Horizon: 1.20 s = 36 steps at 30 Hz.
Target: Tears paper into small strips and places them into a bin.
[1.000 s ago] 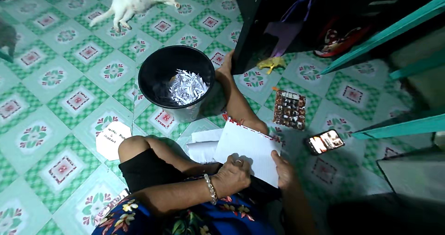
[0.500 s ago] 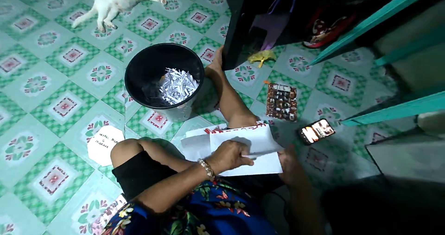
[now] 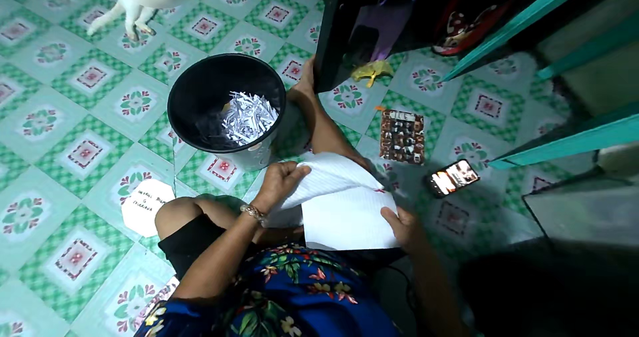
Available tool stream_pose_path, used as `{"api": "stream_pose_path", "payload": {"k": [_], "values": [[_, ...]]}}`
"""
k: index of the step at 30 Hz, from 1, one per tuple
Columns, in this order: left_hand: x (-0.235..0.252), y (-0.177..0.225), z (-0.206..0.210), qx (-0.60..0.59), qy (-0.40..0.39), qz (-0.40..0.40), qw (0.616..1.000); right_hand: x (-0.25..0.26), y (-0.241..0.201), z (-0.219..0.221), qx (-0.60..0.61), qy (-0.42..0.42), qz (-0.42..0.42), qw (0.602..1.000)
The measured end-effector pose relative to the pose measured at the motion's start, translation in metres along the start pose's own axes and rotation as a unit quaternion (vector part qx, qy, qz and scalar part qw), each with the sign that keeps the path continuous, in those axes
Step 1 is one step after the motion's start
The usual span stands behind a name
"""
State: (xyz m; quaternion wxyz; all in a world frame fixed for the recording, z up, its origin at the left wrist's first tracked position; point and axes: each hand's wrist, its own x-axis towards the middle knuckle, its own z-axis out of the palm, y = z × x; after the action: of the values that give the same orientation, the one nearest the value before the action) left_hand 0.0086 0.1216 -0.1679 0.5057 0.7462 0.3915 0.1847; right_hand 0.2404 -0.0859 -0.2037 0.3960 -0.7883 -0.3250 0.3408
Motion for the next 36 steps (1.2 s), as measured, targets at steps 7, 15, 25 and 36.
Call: {"api": "stream_pose_path", "payload": {"k": [7,15,25,36], "values": [[-0.01,-0.029,0.005,-0.107,-0.014,-0.126,0.986,-0.015,0.015,0.012,-0.023,0.025,-0.07,0.997],[-0.02,-0.083,-0.062,-0.153,0.234,-0.185,0.942,-0.037,0.013,-0.028,-0.06,0.186,0.147,0.97],[-0.086,-0.027,-0.096,-0.291,0.025,0.015,0.956,-0.032,0.012,-0.025,0.105,0.185,0.141,0.967],[0.022,-0.083,-0.01,0.124,-0.344,-0.077,0.928,-0.013,0.012,-0.006,0.059,0.125,0.139,0.981]]}}
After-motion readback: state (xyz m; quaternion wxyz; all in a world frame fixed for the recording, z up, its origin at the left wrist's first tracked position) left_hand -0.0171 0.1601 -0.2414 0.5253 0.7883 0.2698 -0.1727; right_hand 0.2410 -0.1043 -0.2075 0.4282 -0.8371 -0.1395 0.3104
